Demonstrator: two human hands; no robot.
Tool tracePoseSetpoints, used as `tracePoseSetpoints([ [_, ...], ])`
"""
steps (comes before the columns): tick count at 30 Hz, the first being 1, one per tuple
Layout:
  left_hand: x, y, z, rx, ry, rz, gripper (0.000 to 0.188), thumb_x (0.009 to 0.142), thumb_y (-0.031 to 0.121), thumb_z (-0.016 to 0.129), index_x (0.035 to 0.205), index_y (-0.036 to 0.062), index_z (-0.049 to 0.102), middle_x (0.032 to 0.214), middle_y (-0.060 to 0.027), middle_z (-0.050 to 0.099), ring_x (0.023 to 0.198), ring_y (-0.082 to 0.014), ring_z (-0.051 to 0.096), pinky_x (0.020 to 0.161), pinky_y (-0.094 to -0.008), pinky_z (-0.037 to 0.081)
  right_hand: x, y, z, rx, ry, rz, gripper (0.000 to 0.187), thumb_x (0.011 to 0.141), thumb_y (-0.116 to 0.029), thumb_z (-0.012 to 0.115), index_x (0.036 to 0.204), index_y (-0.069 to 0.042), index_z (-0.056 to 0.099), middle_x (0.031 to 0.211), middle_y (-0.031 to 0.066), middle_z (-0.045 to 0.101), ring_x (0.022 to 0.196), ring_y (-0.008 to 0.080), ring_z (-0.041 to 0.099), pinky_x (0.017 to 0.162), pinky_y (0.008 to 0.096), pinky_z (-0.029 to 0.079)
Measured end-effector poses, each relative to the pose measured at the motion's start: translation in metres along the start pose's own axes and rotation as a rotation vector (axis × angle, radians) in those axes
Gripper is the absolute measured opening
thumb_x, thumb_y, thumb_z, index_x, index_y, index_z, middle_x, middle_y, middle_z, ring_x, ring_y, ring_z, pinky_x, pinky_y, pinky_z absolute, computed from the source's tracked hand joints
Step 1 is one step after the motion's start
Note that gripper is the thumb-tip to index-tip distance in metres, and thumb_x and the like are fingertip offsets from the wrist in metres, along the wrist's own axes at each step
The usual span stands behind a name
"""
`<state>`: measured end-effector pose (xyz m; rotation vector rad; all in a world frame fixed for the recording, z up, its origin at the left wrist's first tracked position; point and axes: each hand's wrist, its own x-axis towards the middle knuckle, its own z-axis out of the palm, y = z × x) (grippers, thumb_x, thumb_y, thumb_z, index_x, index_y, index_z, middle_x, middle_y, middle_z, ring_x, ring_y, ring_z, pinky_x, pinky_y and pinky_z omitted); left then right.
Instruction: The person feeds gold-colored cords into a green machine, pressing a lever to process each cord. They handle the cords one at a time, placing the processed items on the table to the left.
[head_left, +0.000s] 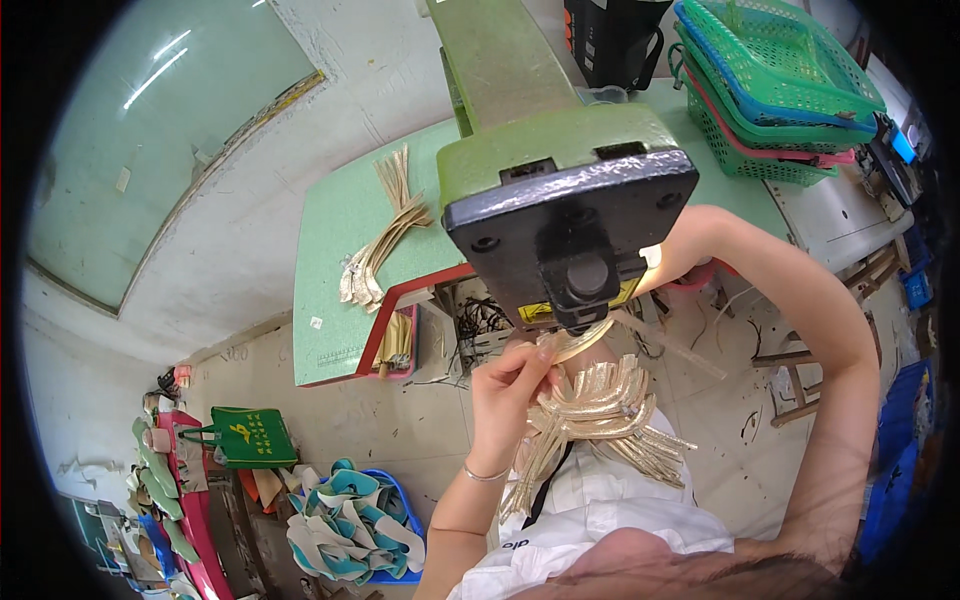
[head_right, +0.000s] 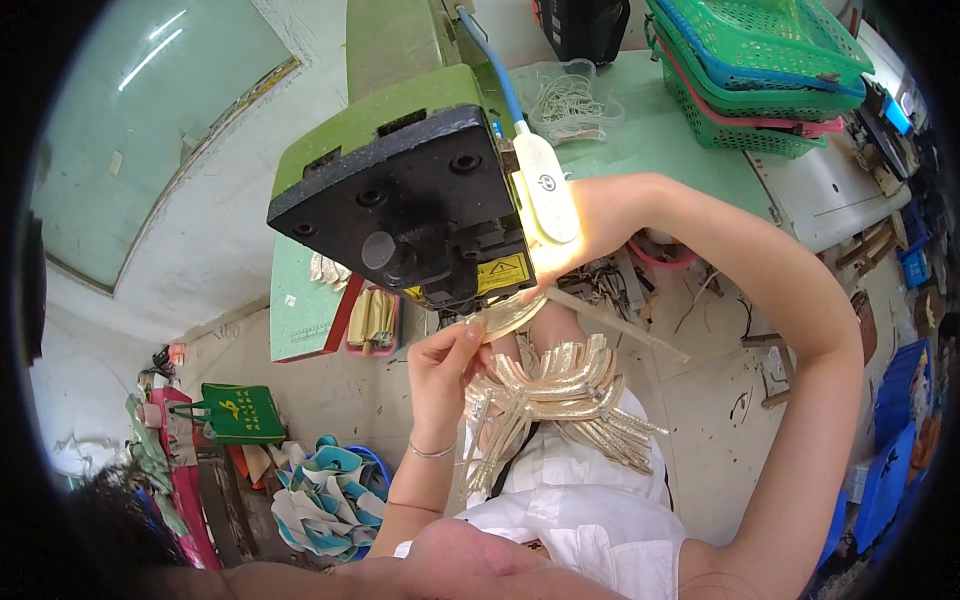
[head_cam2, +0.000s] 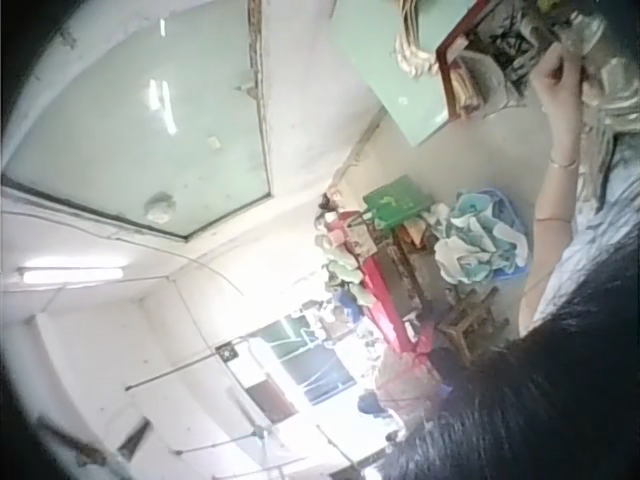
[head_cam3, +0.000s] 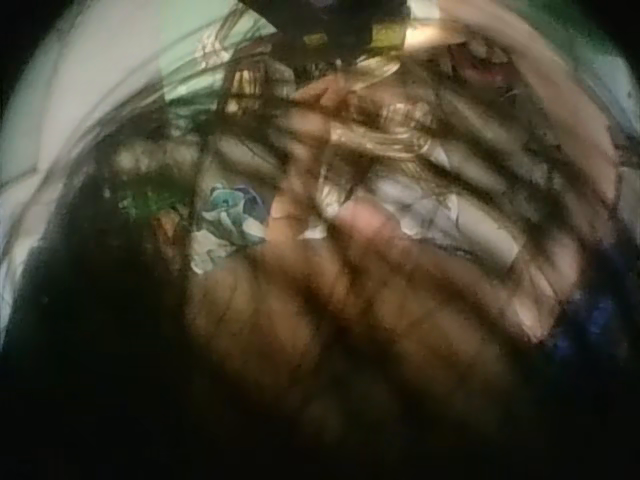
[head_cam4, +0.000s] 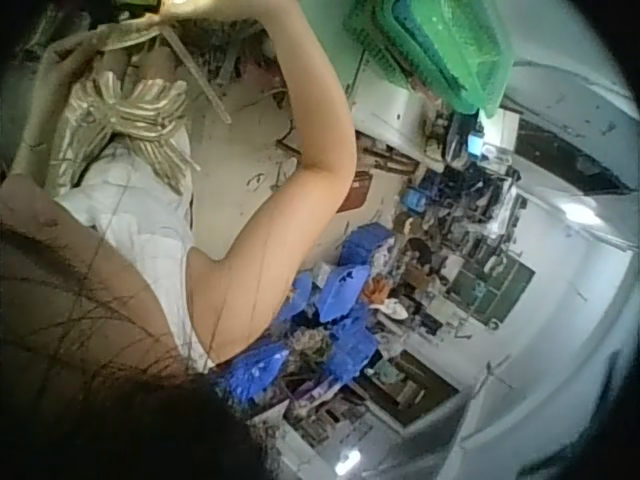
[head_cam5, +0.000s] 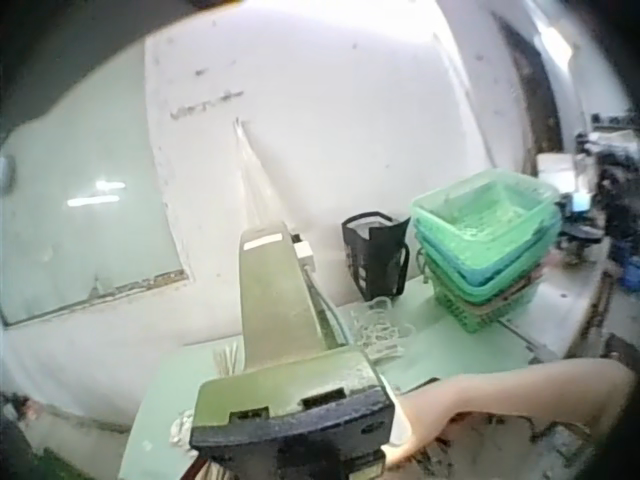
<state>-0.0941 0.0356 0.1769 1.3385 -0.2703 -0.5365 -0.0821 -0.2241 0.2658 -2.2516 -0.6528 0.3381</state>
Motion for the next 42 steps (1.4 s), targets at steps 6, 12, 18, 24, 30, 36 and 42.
tracePoseSetpoints([
  [6, 0.006, 0.007, -0.029, -0.034, 0.14, 0.076, 0.015, 0.087, 0.013, 0.061, 0.085, -0.0015, 0.066, 0.065, -0.0002, 0.057, 0.052, -0.0024, 0.043, 0.046, -0.0171, 0.029, 0.001, -0.005, 0.001, -0.047, -0.04, 0.123, 0.033, 0.077, -0.027, 0.07, 0.099, -0.005, 0.06, 0.088, 0.0072, 0.063, 0.08, 0.0182, 0.058, 0.074, 0.0304, 0.047],
  [12, 0.036, 0.019, -0.055, -0.202, 0.141, 0.112, 0.016, 0.086, 0.011, 0.057, 0.084, -0.0026, 0.064, 0.062, 0.0043, 0.049, 0.052, -0.0022, 0.036, 0.047, -0.0191, 0.024, 0.001, -0.032, 0.001, -0.096, -0.075, 0.219, 0.032, 0.078, -0.025, 0.07, 0.1, -0.004, 0.061, 0.088, 0.0081, 0.065, 0.081, 0.0178, 0.059, 0.073, 0.029, 0.047],
  [18, 0.043, 0.028, -0.069, -0.016, 0.221, 0.21, 0.018, 0.085, 0.011, 0.057, 0.096, -0.0028, 0.059, 0.076, 0.0009, 0.048, 0.062, -0.0042, 0.037, 0.054, -0.02, 0.027, -0.002, -0.021, -0.009, -0.042, -0.094, 0.045, 0.023, 0.083, -0.017, 0.064, 0.099, -0.002, 0.061, 0.088, 0.0073, 0.065, 0.082, 0.0163, 0.059, 0.075, 0.0292, 0.047],
  [24, -0.03, 0.046, -0.022, 0.642, 0.315, 0.927, 0.034, 0.082, 0.014, 0.064, 0.112, 0.0011, 0.055, 0.093, -0.0042, 0.055, 0.075, -0.0157, 0.049, 0.067, -0.0257, 0.039, -0.003, -0.01, 0.001, 0.054, -0.063, 0.038, 0.025, 0.084, -0.019, 0.063, 0.102, -0.003, 0.061, 0.091, 0.0084, 0.065, 0.083, 0.016, 0.059, 0.075, 0.0289, 0.047],
  [30, -0.002, -0.007, 0.028, 0.199, -0.25, 0.102, 0.028, 0.091, 0.022, 0.057, 0.106, -0.0012, 0.062, 0.096, -0.0075, 0.066, 0.076, -0.0075, 0.058, 0.056, -0.0205, 0.041, 0.005, -0.047, 0.01, -0.004, -0.04, 0.154, 0.038, 0.082, -0.03, 0.066, 0.11, -0.005, 0.06, 0.101, 0.0113, 0.064, 0.088, 0.0233, 0.058, 0.08, 0.0311, 0.047],
  [36, 0.01, -0.02, 0.031, -0.051, -0.201, 0.046, 0.026, 0.093, 0.02, 0.054, 0.102, -0.0034, 0.063, 0.082, -0.0054, 0.066, 0.069, -0.0067, 0.058, 0.053, -0.0173, 0.039, -0.001, -0.024, 0.031, -0.103, 0.098, 0.084, 0.047, 0.081, -0.034, 0.065, 0.117, -0.006, 0.054, 0.117, 0.015, 0.055, 0.101, 0.0289, 0.055, 0.088, 0.0343, 0.044],
  [42, 0.001, -0.016, 0.024, -0.103, -0.071, 0.108, 0.022, 0.092, 0.016, 0.054, 0.089, -0.0034, 0.064, 0.071, -0.0055, 0.063, 0.058, -0.0079, 0.054, 0.053, -0.0196, 0.04, -0.003, -0.032, 0.029, -0.029, 0.129, 0.082, 0.049, 0.08, -0.033, 0.065, 0.119, -0.006, 0.052, 0.118, 0.0172, 0.053, 0.103, 0.03, 0.054, 0.089, 0.0358, 0.044],
])
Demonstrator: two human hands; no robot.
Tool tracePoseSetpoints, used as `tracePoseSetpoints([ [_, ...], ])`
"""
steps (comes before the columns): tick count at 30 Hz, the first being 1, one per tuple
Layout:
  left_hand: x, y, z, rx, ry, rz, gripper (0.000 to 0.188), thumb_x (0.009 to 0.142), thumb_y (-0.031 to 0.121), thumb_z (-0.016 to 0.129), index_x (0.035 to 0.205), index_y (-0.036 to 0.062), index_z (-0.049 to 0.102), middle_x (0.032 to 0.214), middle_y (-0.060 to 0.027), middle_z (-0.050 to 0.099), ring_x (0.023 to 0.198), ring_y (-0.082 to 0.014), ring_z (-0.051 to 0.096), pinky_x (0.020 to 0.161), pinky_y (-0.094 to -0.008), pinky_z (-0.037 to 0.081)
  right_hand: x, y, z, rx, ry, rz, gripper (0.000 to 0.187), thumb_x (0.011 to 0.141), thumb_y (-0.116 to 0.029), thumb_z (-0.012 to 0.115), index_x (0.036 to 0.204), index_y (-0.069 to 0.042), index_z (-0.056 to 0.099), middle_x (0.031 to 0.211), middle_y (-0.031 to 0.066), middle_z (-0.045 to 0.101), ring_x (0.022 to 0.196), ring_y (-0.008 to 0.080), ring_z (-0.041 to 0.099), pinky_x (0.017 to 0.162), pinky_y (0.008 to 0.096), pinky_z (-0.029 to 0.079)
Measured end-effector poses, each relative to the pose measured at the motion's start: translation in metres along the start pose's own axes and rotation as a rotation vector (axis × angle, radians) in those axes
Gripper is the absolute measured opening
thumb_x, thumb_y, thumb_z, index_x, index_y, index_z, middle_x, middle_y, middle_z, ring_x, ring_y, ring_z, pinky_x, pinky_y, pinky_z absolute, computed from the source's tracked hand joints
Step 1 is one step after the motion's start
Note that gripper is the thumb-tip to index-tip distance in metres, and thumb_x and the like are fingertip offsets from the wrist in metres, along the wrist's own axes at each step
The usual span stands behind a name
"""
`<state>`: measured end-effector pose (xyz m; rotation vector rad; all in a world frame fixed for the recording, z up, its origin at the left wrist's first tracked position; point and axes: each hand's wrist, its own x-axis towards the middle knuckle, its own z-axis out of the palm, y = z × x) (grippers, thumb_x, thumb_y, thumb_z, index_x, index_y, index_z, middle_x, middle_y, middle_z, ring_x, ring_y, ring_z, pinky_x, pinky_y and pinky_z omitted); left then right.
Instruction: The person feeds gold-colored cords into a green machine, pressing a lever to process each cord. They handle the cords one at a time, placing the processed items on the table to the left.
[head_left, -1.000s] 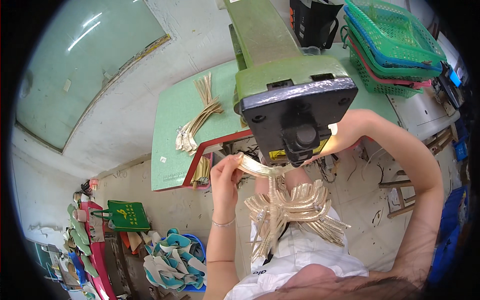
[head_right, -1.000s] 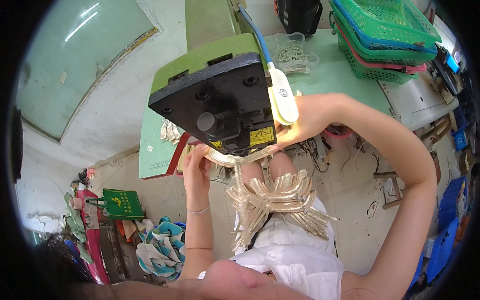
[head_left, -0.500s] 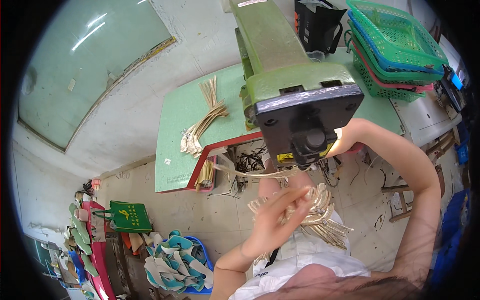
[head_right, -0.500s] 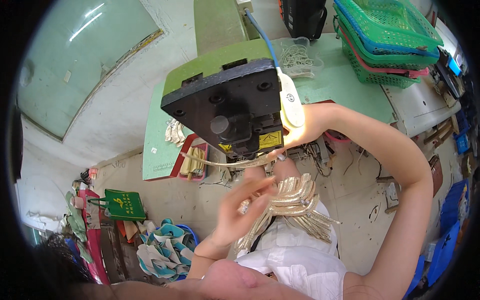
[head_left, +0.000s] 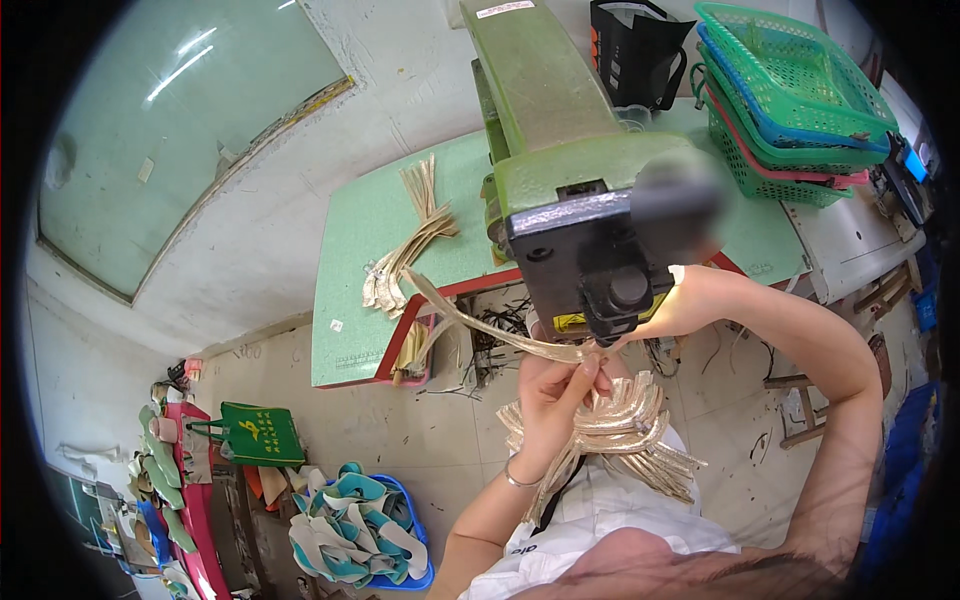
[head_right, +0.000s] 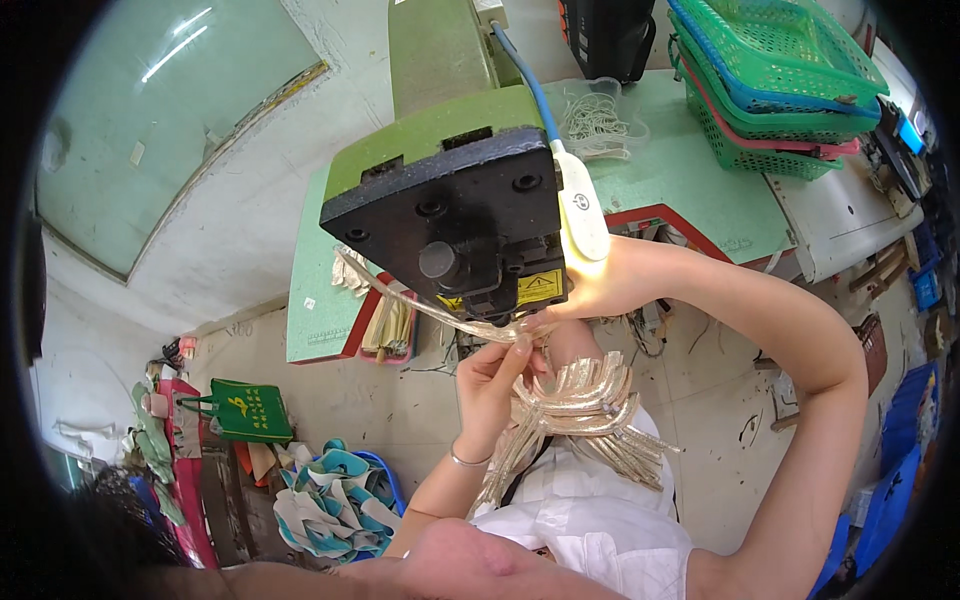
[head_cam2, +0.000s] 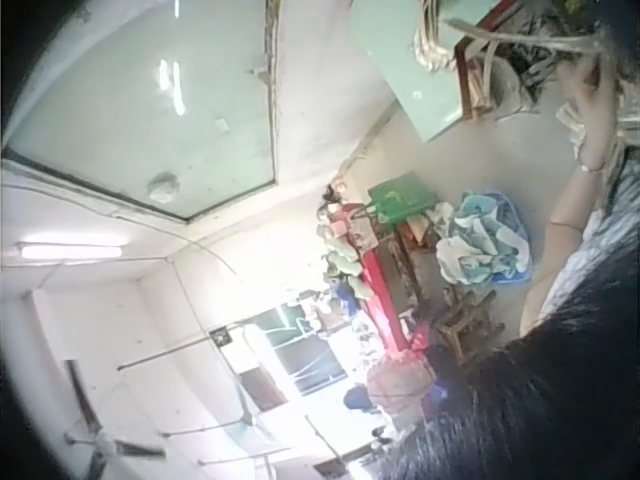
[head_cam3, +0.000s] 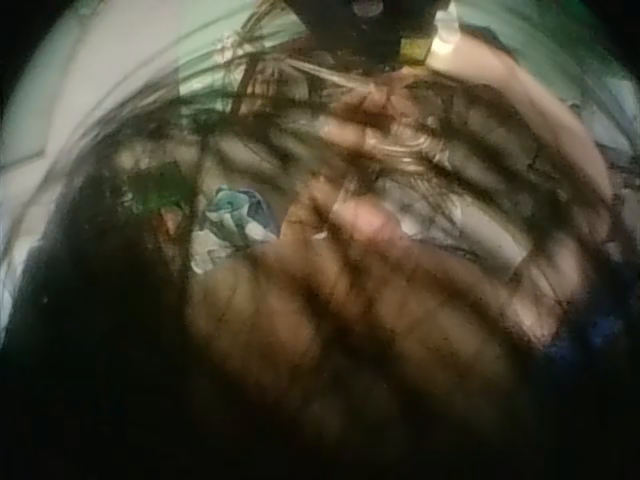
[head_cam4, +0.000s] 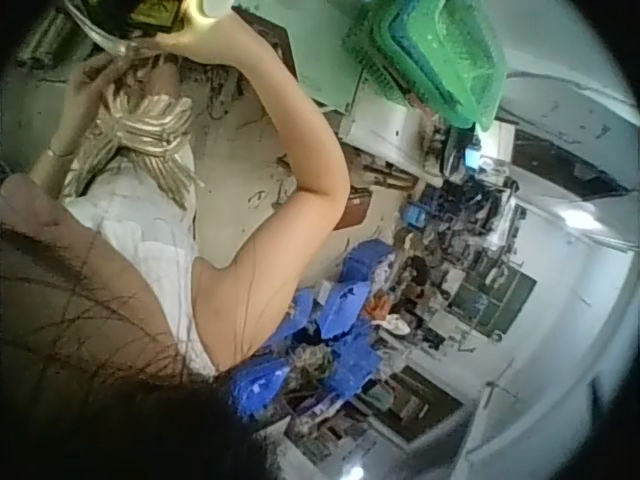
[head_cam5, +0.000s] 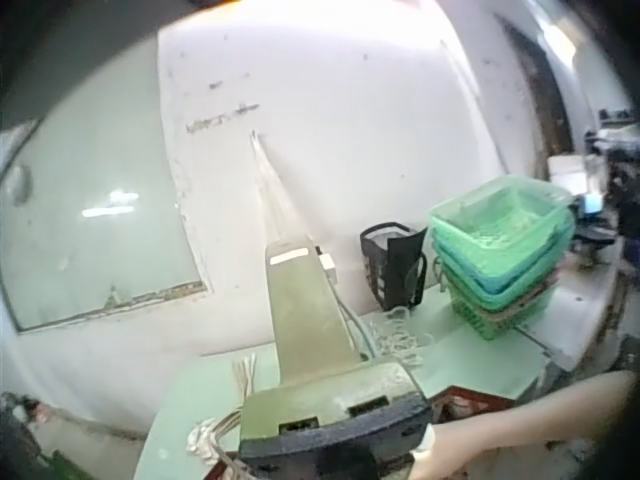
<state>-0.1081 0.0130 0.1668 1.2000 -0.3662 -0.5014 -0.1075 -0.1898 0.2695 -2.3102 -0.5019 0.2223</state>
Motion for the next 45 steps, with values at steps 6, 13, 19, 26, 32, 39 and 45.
tracePoseSetpoints([
  [6, -0.005, 0.006, -0.043, 0.112, 0.078, 0.001, 0.021, 0.09, 0.016, 0.056, 0.08, -0.0012, 0.062, 0.067, -0.0053, 0.061, 0.055, -0.008, 0.053, 0.05, -0.0201, 0.038, -0.005, 0.0, 0.017, 0.018, 0.05, 0.094, 0.045, 0.081, -0.032, 0.064, 0.116, -0.005, 0.054, 0.111, 0.0164, 0.057, 0.09, 0.03, 0.059, 0.079, 0.034, 0.049],
  [13, -0.025, -0.011, -0.061, -0.155, -0.03, -0.309, 0.028, 0.093, 0.023, 0.05, 0.09, -0.0035, 0.06, 0.063, -0.0024, 0.054, 0.054, -0.0083, 0.047, 0.048, -0.0187, 0.033, -0.022, 0.001, 0.083, -0.259, 0.251, -0.211, 0.034, 0.082, -0.024, 0.064, 0.102, 0.003, 0.058, 0.106, 0.0163, 0.06, 0.095, 0.0286, 0.059, 0.074, 0.0331, 0.05],
  [19, -0.025, 0.021, -0.027, 0.259, -0.39, -0.232, 0.026, 0.092, 0.018, 0.052, 0.106, -0.0027, 0.06, 0.076, -0.0052, 0.062, 0.064, -0.0091, 0.056, 0.054, -0.0198, 0.042, -0.034, -0.009, 0.075, 0.01, 0.297, -0.11, 0.02, 0.081, -0.018, 0.063, 0.084, 0.001, 0.06, 0.072, 0.0134, 0.057, 0.059, 0.023, 0.052, 0.052, 0.0331, 0.044],
  [26, -0.003, 0.023, -0.014, 0.29, -0.246, 0.108, 0.009, 0.085, 0.002, 0.061, 0.089, -0.004, 0.066, 0.078, -0.0066, 0.061, 0.061, -0.007, 0.055, 0.048, -0.0176, 0.044, -0.048, -0.021, 0.043, 0.44, 0.055, 0.303, 0.032, 0.088, -0.027, 0.056, 0.072, 0.001, 0.054, 0.049, 0.0023, 0.042, 0.048, 0.0112, 0.043, 0.049, 0.0281, 0.038],
  [32, 0.0, 0.007, -0.007, 0.088, -0.052, -0.016, 0.011, 0.086, 0.005, 0.06, 0.086, -0.0042, 0.066, 0.073, -0.006, 0.061, 0.055, -0.006, 0.053, 0.044, -0.0169, 0.041, -0.066, 0.007, 0.039, 1.136, 0.122, 0.506, 0.04, 0.097, -0.033, 0.043, 0.074, -0.003, 0.056, 0.054, -0.0023, 0.042, 0.046, 0.0069, 0.036, 0.047, 0.0227, 0.032],
  [39, 0.003, 0.007, -0.006, 0.067, 0.015, -0.06, 0.013, 0.087, 0.008, 0.06, 0.086, -0.0033, 0.066, 0.067, -0.0039, 0.06, 0.051, -0.0048, 0.051, 0.043, -0.0161, 0.038, -0.068, 0.004, 0.045, 1.148, 0.226, 0.545, 0.035, 0.095, -0.029, 0.049, 0.076, -0.001, 0.056, 0.055, -0.0031, 0.041, 0.046, 0.0045, 0.033, 0.042, 0.0209, 0.025],
  [45, 0.001, 0.006, -0.009, 0.041, 0.007, -0.066, 0.013, 0.087, 0.006, 0.06, 0.092, -0.0038, 0.066, 0.07, -0.0029, 0.06, 0.054, -0.0036, 0.051, 0.047, -0.0165, 0.039, -0.062, 0.007, 0.046, 1.2, 0.269, 0.528, 0.034, 0.094, -0.028, 0.051, 0.077, 0.0, 0.056, 0.057, -0.0022, 0.044, 0.045, 0.0038, 0.032, 0.04, 0.0203, 0.022],
])
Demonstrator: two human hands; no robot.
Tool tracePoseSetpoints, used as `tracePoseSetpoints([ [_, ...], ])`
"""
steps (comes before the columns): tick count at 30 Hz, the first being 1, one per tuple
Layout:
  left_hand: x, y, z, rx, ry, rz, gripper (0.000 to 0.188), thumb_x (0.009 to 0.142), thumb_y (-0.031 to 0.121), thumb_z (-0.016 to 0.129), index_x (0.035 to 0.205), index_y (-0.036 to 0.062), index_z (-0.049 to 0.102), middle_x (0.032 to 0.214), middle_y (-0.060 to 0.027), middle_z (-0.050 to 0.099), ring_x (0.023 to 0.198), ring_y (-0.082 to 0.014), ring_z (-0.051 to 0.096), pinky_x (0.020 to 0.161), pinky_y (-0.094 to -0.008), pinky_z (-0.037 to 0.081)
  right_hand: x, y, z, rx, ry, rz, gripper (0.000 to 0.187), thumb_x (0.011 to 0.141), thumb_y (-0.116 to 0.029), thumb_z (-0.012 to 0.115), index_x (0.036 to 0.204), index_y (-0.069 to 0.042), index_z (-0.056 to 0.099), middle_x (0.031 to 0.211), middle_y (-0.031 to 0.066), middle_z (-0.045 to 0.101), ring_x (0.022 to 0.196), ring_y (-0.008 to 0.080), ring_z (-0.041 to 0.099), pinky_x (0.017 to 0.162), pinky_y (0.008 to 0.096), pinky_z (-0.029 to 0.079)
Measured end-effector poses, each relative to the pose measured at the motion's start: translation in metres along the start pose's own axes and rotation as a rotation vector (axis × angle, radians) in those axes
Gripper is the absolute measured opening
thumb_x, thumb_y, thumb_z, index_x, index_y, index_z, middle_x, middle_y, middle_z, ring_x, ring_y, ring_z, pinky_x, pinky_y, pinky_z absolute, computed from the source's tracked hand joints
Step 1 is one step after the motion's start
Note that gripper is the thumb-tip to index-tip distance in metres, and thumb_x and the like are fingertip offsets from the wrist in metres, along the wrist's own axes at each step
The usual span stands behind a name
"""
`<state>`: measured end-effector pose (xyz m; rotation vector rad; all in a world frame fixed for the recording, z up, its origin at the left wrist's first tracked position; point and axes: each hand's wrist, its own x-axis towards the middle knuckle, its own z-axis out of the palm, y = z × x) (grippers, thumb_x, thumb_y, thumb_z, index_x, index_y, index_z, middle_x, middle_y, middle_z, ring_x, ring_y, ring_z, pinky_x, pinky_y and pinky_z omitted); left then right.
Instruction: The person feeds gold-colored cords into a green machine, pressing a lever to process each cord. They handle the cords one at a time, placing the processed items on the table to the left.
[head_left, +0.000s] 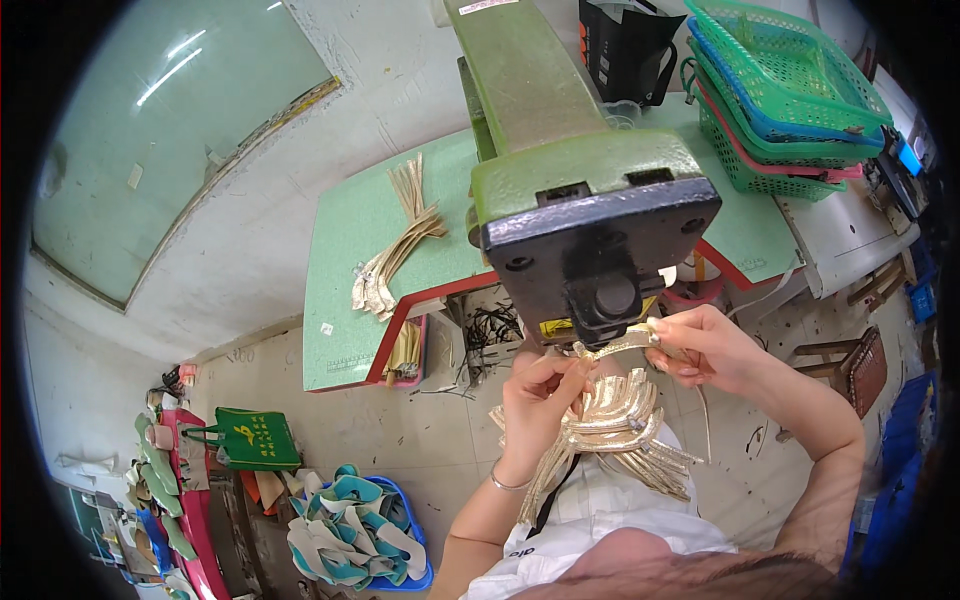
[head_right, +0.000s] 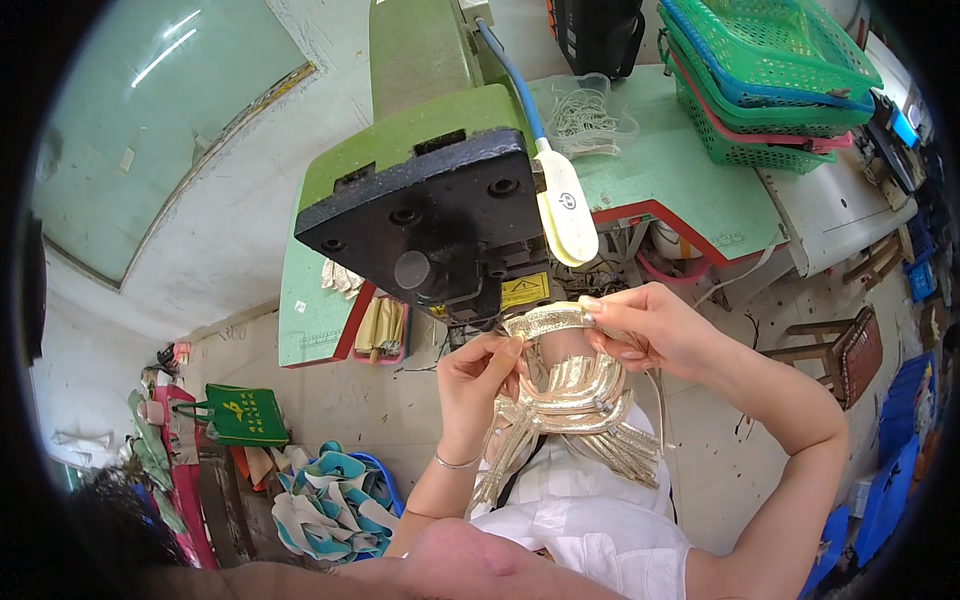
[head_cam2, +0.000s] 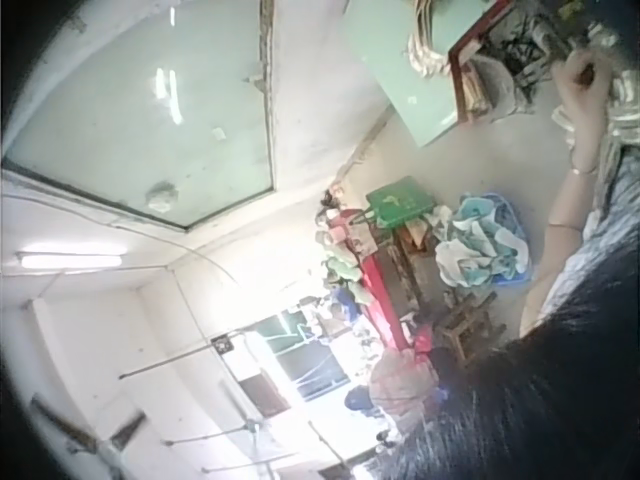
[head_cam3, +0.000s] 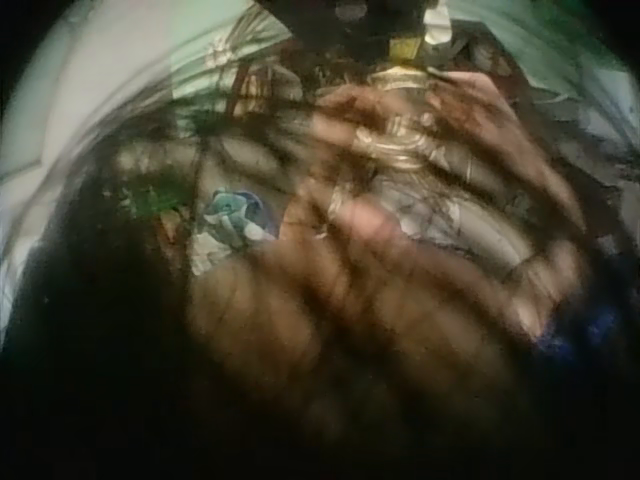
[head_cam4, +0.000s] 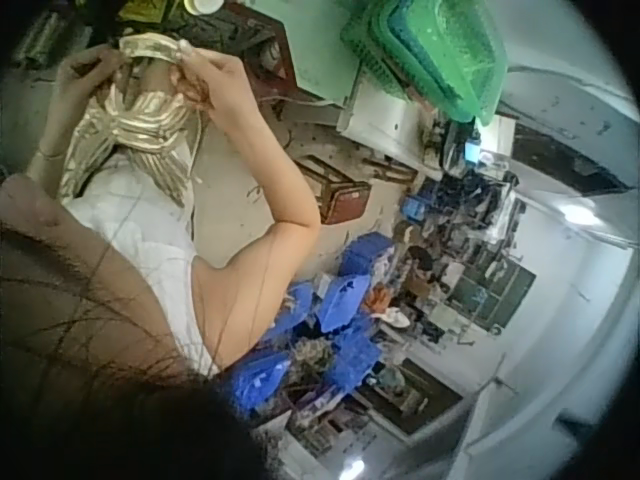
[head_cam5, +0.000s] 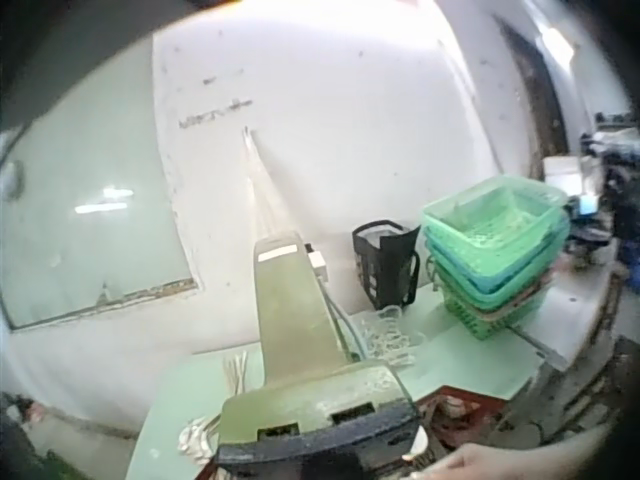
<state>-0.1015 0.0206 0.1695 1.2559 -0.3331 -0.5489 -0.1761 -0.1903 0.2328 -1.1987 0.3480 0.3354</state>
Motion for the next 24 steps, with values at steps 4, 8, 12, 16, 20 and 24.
tracePoseSetpoints([
  [4, -0.002, 0.002, 0.0, -0.022, 0.022, 0.017, 0.012, 0.087, 0.007, 0.06, 0.088, -0.0041, 0.066, 0.069, -0.003, 0.059, 0.053, -0.0039, 0.05, 0.046, -0.0162, 0.038, 0.003, 0.0, -0.002, -0.115, -0.049, -0.023, 0.028, 0.093, -0.025, 0.053, 0.078, -0.001, 0.057, 0.06, -0.0015, 0.049, 0.044, 0.0033, 0.032, 0.039, 0.0201, 0.023],
  [8, -0.008, -0.001, 0.0, -0.033, 0.101, 0.071, 0.014, 0.088, 0.008, 0.059, 0.084, -0.0037, 0.065, 0.069, -0.0032, 0.059, 0.052, -0.0043, 0.048, 0.045, -0.0161, 0.035, 0.006, -0.009, 0.01, -0.28, -0.011, -0.056, 0.021, 0.09, -0.018, 0.057, 0.083, 0.001, 0.061, 0.066, 0.0002, 0.056, 0.047, 0.0025, 0.038, 0.041, 0.0199, 0.029],
  [12, -0.019, -0.008, -0.003, -0.077, 0.23, 0.081, 0.014, 0.088, 0.009, 0.058, 0.086, -0.0037, 0.065, 0.07, -0.0026, 0.058, 0.053, -0.0041, 0.046, 0.045, -0.0169, 0.033, 0.017, -0.01, 0.022, -0.584, 0.06, -0.233, 0.018, 0.087, -0.015, 0.06, 0.089, 0.003, 0.064, 0.07, 0.0022, 0.061, 0.054, 0.0025, 0.046, 0.047, 0.0212, 0.038],
  [16, -0.027, -0.02, -0.013, -0.12, 0.303, 0.09, 0.015, 0.089, 0.01, 0.058, 0.089, -0.0034, 0.064, 0.07, -0.0023, 0.058, 0.054, -0.0042, 0.046, 0.047, -0.0173, 0.033, 0.027, -0.012, 0.029, -0.726, 0.03, -0.308, 0.021, 0.083, -0.016, 0.064, 0.091, 0.003, 0.065, 0.068, 0.0023, 0.063, 0.06, 0.0017, 0.051, 0.053, 0.0219, 0.042],
  [20, -0.022, -0.018, -0.005, -0.095, 0.39, 0.124, 0.014, 0.089, 0.011, 0.058, 0.089, -0.0023, 0.063, 0.074, -0.0021, 0.058, 0.064, -0.0069, 0.051, 0.057, -0.0188, 0.039, 0.041, -0.011, 0.029, -0.767, -0.004, -0.426, 0.028, 0.08, -0.019, 0.067, 0.097, 0.003, 0.063, 0.078, 0.0084, 0.066, 0.07, 0.0084, 0.059, 0.062, 0.0266, 0.048],
  [24, 0.0, -0.005, -0.016, 0.587, 0.283, 0.579, 0.011, 0.087, 0.011, 0.061, 0.09, 0.0004, 0.062, 0.075, -0.002, 0.06, 0.067, -0.0098, 0.054, 0.057, -0.0221, 0.043, 0.04, -0.028, 0.035, -0.92, 0.031, -0.627, 0.027, 0.074, -0.014, 0.072, 0.095, -0.001, 0.061, 0.089, 0.0078, 0.064, 0.08, 0.0151, 0.059, 0.071, 0.0292, 0.048],
])
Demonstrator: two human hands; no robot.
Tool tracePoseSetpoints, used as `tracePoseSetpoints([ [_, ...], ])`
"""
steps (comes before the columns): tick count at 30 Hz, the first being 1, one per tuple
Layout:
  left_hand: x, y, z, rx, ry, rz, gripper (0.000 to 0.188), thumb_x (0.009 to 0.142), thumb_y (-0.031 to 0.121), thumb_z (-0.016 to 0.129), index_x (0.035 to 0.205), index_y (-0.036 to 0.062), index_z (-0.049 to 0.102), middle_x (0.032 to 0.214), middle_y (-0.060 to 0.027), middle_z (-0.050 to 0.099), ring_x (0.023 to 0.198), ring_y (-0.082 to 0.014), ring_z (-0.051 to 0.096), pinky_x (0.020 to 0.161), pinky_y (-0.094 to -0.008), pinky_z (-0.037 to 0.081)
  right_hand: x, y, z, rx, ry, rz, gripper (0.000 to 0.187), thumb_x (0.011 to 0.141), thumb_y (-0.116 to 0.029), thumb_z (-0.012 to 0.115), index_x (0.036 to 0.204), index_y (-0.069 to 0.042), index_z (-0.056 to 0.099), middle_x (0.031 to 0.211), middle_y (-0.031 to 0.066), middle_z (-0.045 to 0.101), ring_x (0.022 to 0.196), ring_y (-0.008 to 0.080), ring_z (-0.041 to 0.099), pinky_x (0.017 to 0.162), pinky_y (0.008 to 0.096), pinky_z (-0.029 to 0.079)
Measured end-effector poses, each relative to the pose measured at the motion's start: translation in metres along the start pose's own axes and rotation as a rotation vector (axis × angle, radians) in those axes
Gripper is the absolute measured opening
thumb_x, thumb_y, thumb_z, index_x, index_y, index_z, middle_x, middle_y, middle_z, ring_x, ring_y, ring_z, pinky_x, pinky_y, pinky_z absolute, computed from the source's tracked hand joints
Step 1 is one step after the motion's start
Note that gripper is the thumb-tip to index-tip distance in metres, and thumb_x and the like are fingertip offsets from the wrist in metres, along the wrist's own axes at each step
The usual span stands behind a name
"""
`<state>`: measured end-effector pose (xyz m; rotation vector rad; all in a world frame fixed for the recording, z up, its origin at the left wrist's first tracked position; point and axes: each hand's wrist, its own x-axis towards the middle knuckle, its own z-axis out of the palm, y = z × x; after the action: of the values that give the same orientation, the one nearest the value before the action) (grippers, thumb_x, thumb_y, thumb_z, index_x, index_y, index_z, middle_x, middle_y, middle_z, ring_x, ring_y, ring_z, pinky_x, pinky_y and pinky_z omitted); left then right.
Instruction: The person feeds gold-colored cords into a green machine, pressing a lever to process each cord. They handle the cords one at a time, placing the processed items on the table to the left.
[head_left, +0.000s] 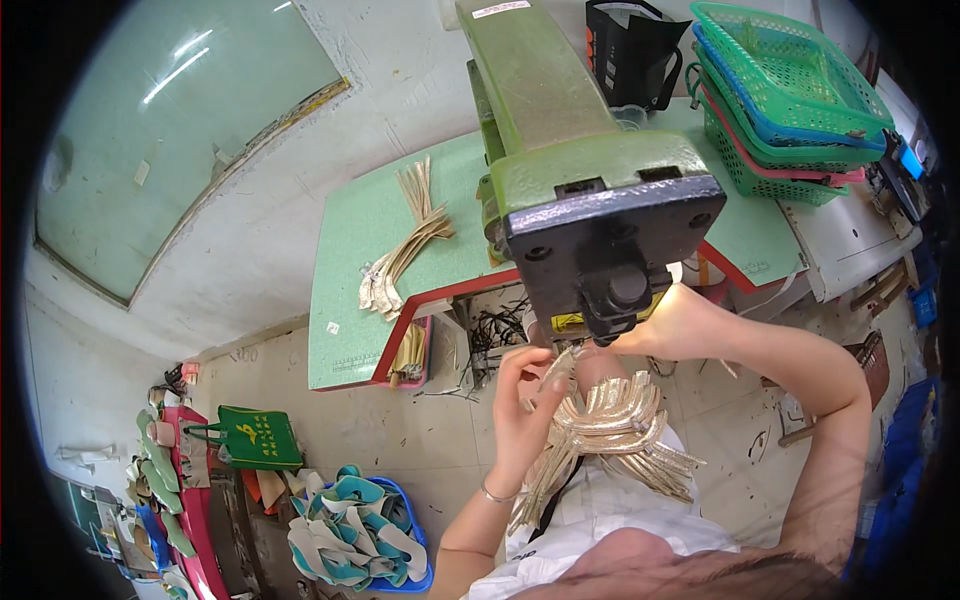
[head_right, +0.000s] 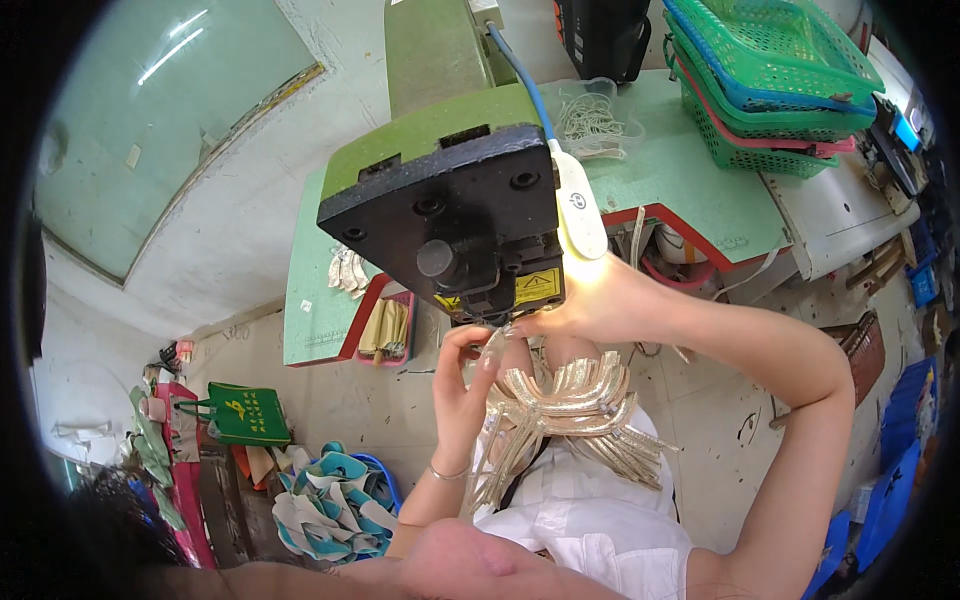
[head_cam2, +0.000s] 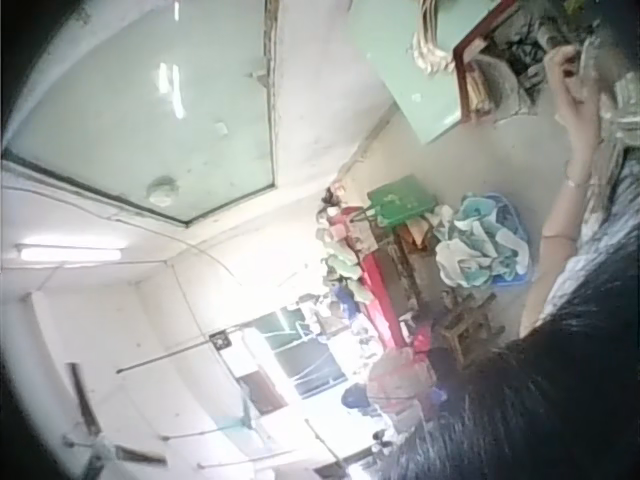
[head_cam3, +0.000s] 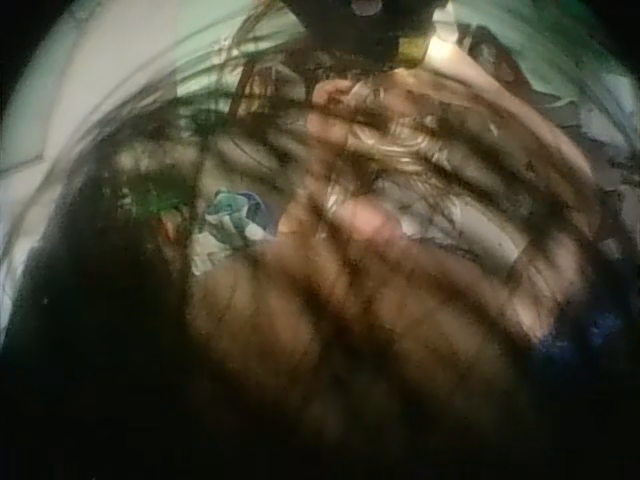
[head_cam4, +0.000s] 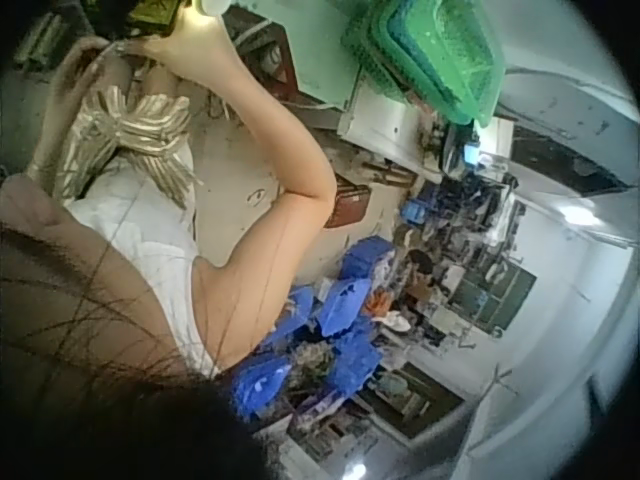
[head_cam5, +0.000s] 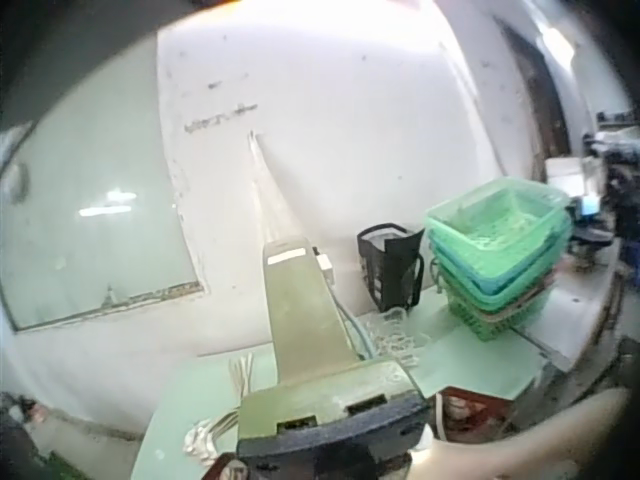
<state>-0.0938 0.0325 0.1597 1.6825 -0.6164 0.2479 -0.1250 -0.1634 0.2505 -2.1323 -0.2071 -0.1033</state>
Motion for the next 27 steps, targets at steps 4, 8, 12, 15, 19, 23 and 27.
tracePoseSetpoints([
  [4, 0.018, 0.01, -0.009, -0.078, -0.352, -0.224, 0.012, 0.084, 0.012, 0.066, 0.084, 0.0006, 0.062, 0.074, -0.0002, 0.061, 0.065, -0.005, 0.051, 0.054, -0.0195, 0.039, 0.004, 0.003, -0.01, -0.153, -0.079, 0.006, 0.043, 0.073, -0.024, 0.073, 0.105, 0.0, 0.057, 0.1, 0.0147, 0.062, 0.089, 0.0259, 0.058, 0.081, 0.0333, 0.046],
  [8, 0.014, 0.001, -0.012, -0.285, -0.359, -0.42, 0.014, 0.084, 0.012, 0.066, 0.078, 0.0, 0.061, 0.071, 0.0016, 0.059, 0.062, -0.0017, 0.048, 0.053, -0.0168, 0.036, 0.0, 0.004, -0.031, -0.151, -0.032, 0.047, 0.046, 0.077, -0.026, 0.069, 0.11, 0.001, 0.055, 0.103, 0.0161, 0.061, 0.088, 0.0283, 0.058, 0.08, 0.0349, 0.046],
  [12, 0.002, 0.002, -0.018, -0.453, -0.242, -0.449, 0.014, 0.085, 0.012, 0.065, 0.079, 0.0004, 0.062, 0.071, 0.003, 0.057, 0.062, -0.0013, 0.047, 0.054, -0.0161, 0.035, -0.023, 0.05, -0.047, -0.161, -0.072, 0.475, 0.039, 0.093, -0.031, 0.048, 0.115, 0.001, 0.055, 0.095, 0.0157, 0.063, 0.081, 0.0216, 0.061, 0.075, 0.0336, 0.048],
  [15, 0.005, 0.001, -0.02, -0.39, -0.29, -0.387, 0.01, 0.086, 0.01, 0.063, 0.084, 0.0003, 0.062, 0.072, 0.003, 0.057, 0.061, -0.0017, 0.047, 0.056, -0.0165, 0.036, -0.043, 0.055, -0.032, 0.87, -0.327, 0.73, 0.048, 0.096, -0.036, 0.042, 0.116, 0.007, 0.052, 0.09, 0.0159, 0.064, 0.082, 0.0236, 0.062, 0.076, 0.034, 0.051],
  [19, 0.017, 0.007, -0.017, -0.244, -0.36, -0.336, 0.01, 0.087, 0.009, 0.06, 0.09, 0.0001, 0.061, 0.073, 0.0034, 0.058, 0.063, -0.0012, 0.047, 0.057, -0.0177, 0.037, -0.05, 0.046, -0.02, 0.833, -0.239, 0.425, 0.051, 0.098, -0.041, 0.028, 0.096, 0.004, 0.053, 0.089, 0.0204, 0.063, 0.071, 0.0252, 0.065, 0.073, 0.0366, 0.055],
  [23, 0.02, 0.011, -0.014, -0.356, -0.405, -0.449, 0.011, 0.087, 0.009, 0.06, 0.091, -0.0006, 0.061, 0.072, 0.0029, 0.058, 0.063, -0.0007, 0.048, 0.057, -0.0183, 0.038, -0.05, 0.049, -0.026, 1.15, -0.118, 0.562, 0.031, 0.095, -0.029, 0.043, 0.084, -0.002, 0.054, 0.065, 0.0023, 0.047, 0.046, 0.0093, 0.04, 0.043, 0.0209, 0.032],
  [27, 0.018, 0.01, -0.009, -0.434, -0.39, -0.524, 0.01, 0.087, 0.008, 0.059, 0.091, -0.0015, 0.061, 0.07, 0.0017, 0.058, 0.062, -0.0011, 0.049, 0.056, -0.0182, 0.038, -0.046, 0.03, -0.02, 0.928, 0.068, 0.607, 0.017, 0.09, -0.019, 0.051, 0.082, -0.005, 0.056, 0.067, -0.0043, 0.042, 0.053, 0.0038, 0.035, 0.045, 0.0207, 0.025],
])
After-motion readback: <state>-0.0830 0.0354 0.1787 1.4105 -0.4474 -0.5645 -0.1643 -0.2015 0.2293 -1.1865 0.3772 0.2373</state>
